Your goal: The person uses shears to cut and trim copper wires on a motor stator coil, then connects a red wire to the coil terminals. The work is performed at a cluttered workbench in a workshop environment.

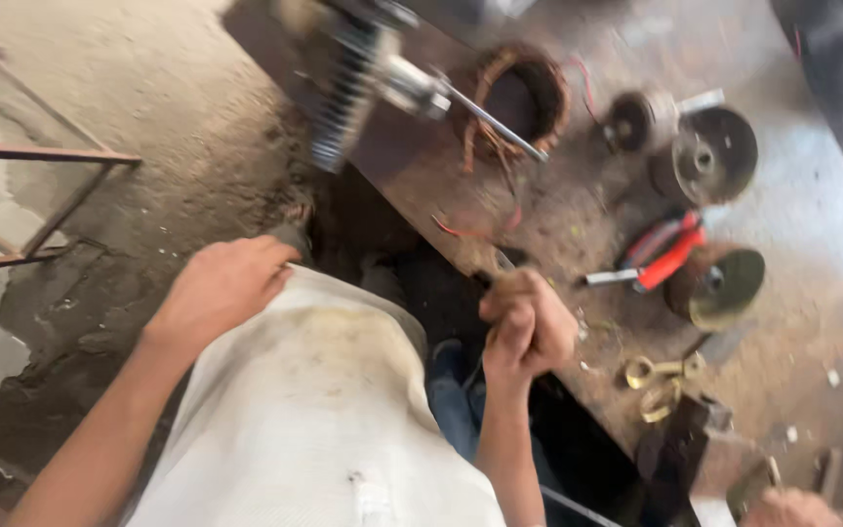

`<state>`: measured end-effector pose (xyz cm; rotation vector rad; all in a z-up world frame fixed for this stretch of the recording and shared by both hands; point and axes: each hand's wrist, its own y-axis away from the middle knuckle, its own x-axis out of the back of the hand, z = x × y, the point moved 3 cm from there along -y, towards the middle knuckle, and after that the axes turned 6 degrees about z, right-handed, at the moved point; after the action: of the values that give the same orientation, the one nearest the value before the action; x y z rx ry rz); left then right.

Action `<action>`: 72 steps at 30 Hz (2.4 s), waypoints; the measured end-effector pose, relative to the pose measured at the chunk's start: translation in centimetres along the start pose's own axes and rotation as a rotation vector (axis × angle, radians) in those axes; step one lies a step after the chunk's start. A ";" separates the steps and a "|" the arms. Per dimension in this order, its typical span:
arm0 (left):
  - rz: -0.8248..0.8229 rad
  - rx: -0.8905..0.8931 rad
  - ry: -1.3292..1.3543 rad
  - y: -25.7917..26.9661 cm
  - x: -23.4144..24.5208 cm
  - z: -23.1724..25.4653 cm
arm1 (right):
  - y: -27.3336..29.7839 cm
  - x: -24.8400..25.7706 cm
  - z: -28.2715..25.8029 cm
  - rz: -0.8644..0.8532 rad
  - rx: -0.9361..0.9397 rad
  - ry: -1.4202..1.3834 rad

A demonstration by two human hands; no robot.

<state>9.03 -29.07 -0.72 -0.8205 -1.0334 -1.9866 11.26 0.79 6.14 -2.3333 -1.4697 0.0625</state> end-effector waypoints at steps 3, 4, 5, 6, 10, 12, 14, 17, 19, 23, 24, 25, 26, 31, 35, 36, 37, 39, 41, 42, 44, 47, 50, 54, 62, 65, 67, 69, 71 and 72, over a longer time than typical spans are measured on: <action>-0.042 -0.084 -0.083 -0.2 0.7 -2.8 | 1.4 -4.7 -4.0 -0.124 0.152 -0.070; -0.054 -0.102 -0.115 -0.3 1.0 -4.1 | 2.2 -6.5 -5.0 -0.163 0.174 -0.082; 0.035 -0.120 -0.073 -0.1 1.6 -5.3 | 3.2 -8.6 -5.7 -0.201 0.166 -0.095; 0.125 -0.140 -0.035 0.5 2.4 -6.8 | 4.1 -11.0 -6.2 -0.240 0.159 -0.106; 0.288 -0.023 0.157 3.6 5.8 -14.9 | 6.2 -24.0 -6.0 -0.446 0.019 -0.178; 0.384 0.051 0.380 5.6 7.6 -19.3 | 7.0 -30.7 -5.9 -0.573 -0.192 -0.146; 0.516 0.065 0.506 7.1 9.1 -22.2 | 6.8 -36.6 -7.4 -0.671 0.170 -0.020; 0.697 0.066 0.475 7.7 12.5 -27.1 | 5.6 -44.3 -8.1 -0.754 0.361 0.072; 0.680 0.148 0.498 7.1 14.2 -31.1 | 4.9 -48.8 -6.2 -0.794 0.315 0.102; 0.761 0.272 0.290 2.8 15.7 -39.1 | 3.3 -59.6 6.7 -0.922 -0.341 0.320; 0.734 0.308 0.241 1.9 15.6 -40.9 | 3.2 -63.4 9.7 -0.965 -0.249 0.293; 0.709 0.333 0.181 0.4 15.9 -43.3 | 2.6 -67.7 12.6 -0.995 -0.151 0.257; 0.681 0.375 0.219 -0.9 16.0 -45.5 | 2.3 -72.2 15.0 -0.997 -0.111 0.215; 0.322 0.637 0.370 -8.1 16.2 -58.0 | -2.9 -98.8 20.9 -1.035 0.253 -0.014; 0.000 0.958 0.389 -12.7 18.5 -67.1 | -9.3 -117.1 20.2 -1.168 0.404 -0.134; 0.123 1.008 0.424 -13.3 19.7 -68.8 | -10.5 -120.9 20.2 -1.174 0.400 -0.150; 0.240 1.049 0.438 -13.9 21.9 -70.8 | -12.4 -125.1 19.9 -1.161 0.389 -0.167; 0.531 1.073 0.516 -15.6 26.7 -74.7 | -16.1 -134.2 19.1 -1.110 0.236 -0.209; 0.784 1.062 0.597 -17.8 31.5 -80.0 | -18.3 -142.3 19.5 -1.059 0.222 -0.122; 0.889 1.045 0.650 -18.9 33.8 -83.1 | -19.2 -145.9 19.9 -1.038 0.191 -0.092; 1.210 0.750 0.603 -21.1 39.5 -90.6 | -20.0 -151.7 21.1 -0.988 0.119 -0.018; 1.328 0.578 0.529 -24.7 48.1 -104.8 | -19.5 -159.7 21.0 -0.821 0.332 -0.079; 1.312 0.622 0.514 -29.4 53.7 -118.8 | -16.9 -162.8 21.4 -0.737 0.312 -0.011; 1.345 0.498 0.429 -34.8 57.4 -129.3 | -14.7 -164.9 18.5 -0.636 0.131 0.204; 1.181 0.465 0.644 -36.9 63.4 -131.9 | -15.7 -167.0 16.5 -0.680 -0.110 0.218; 1.148 0.429 0.586 -36.0 64.1 -132.6 | -15.4 -168.0 17.1 -0.709 0.011 0.273; 1.105 0.445 0.458 -35.9 64.3 -132.9 | -15.5 -168.5 16.9 -0.741 0.083 0.220; 1.057 0.409 0.385 -35.8 64.3 -132.6 | -15.8 -168.3 15.9 -0.759 0.087 0.152; 1.073 0.375 0.395 -35.3 64.5 -132.4 | -16.1 -167.4 14.0 -0.769 0.025 0.068; 1.109 0.360 0.444 -34.8 64.6 -132.3 | -16.4 -166.9 13.0 -0.779 -0.032 0.038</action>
<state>-79.70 -149.06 -25.38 -0.5193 -0.4535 -0.9201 -81.28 -135.57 -27.39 -1.6175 -2.2476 -0.2126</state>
